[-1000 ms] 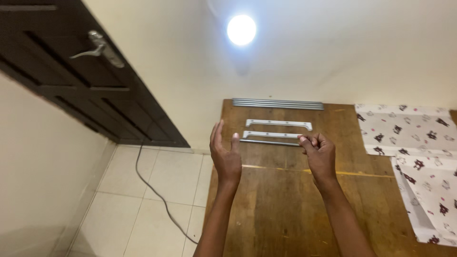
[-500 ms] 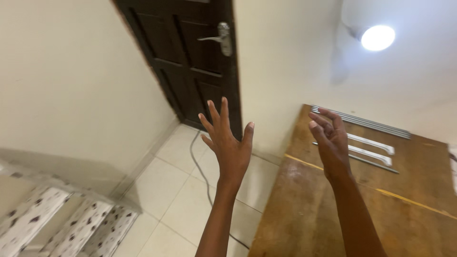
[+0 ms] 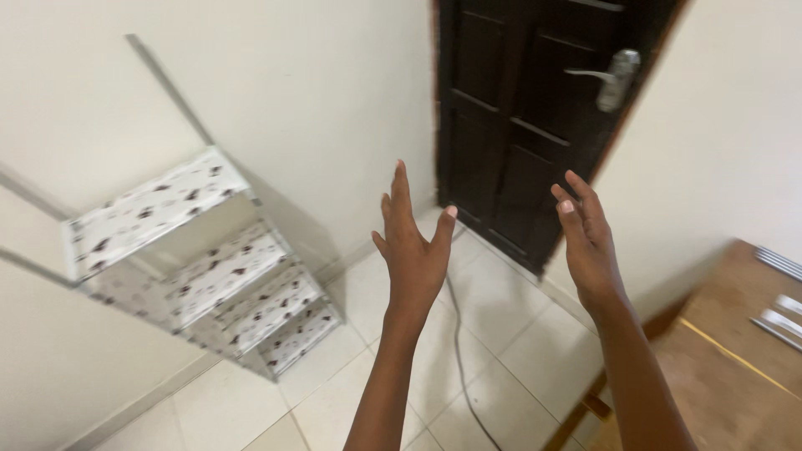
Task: The person disassembles a small multi-tiered fabric shelf by removing fabric panels and metal rods. They place the components on a wooden table, wipe the fabric with a cloth, and then reattach some rods to the remaining frame.
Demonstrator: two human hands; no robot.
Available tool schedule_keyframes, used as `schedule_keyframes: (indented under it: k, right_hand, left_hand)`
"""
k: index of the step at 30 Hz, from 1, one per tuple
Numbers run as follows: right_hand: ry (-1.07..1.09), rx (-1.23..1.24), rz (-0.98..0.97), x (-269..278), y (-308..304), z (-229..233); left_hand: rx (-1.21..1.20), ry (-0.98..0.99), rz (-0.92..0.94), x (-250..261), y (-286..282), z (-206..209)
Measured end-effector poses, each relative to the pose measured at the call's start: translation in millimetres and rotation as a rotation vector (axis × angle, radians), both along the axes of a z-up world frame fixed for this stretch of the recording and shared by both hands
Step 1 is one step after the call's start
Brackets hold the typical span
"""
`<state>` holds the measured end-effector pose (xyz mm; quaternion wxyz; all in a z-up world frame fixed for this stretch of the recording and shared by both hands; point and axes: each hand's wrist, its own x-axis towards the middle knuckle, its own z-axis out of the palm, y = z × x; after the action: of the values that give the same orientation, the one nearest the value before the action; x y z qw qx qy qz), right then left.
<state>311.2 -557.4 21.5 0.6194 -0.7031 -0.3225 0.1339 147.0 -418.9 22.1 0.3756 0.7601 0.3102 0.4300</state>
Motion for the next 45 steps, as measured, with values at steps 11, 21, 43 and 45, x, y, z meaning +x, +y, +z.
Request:
schedule_keyframes:
  k: [11, 21, 43, 45]
  right_hand:
    - [-0.167, -0.045, 0.298, -104.7, 145.0, -2.8]
    - [-0.094, -0.044, 0.486, -173.8, 308.8, -16.6]
    - [-0.072, -0.092, 1.288, -462.7, 586.4, -67.4]
    - [-0.076, 0.005, 1.286, -501.4, 613.1, -73.7]
  left_hand:
    - [0.043, 0.057, 0.373, -160.1, 109.9, -9.0]
    - [-0.317, -0.18, 0.494, -256.1, 208.8, -21.3]
    - [-0.256, 0.146, 0.867, -487.7, 459.5, -212.1]
    - [-0.27, 0.211, 0.846, -493.8, 485.0, -223.5]
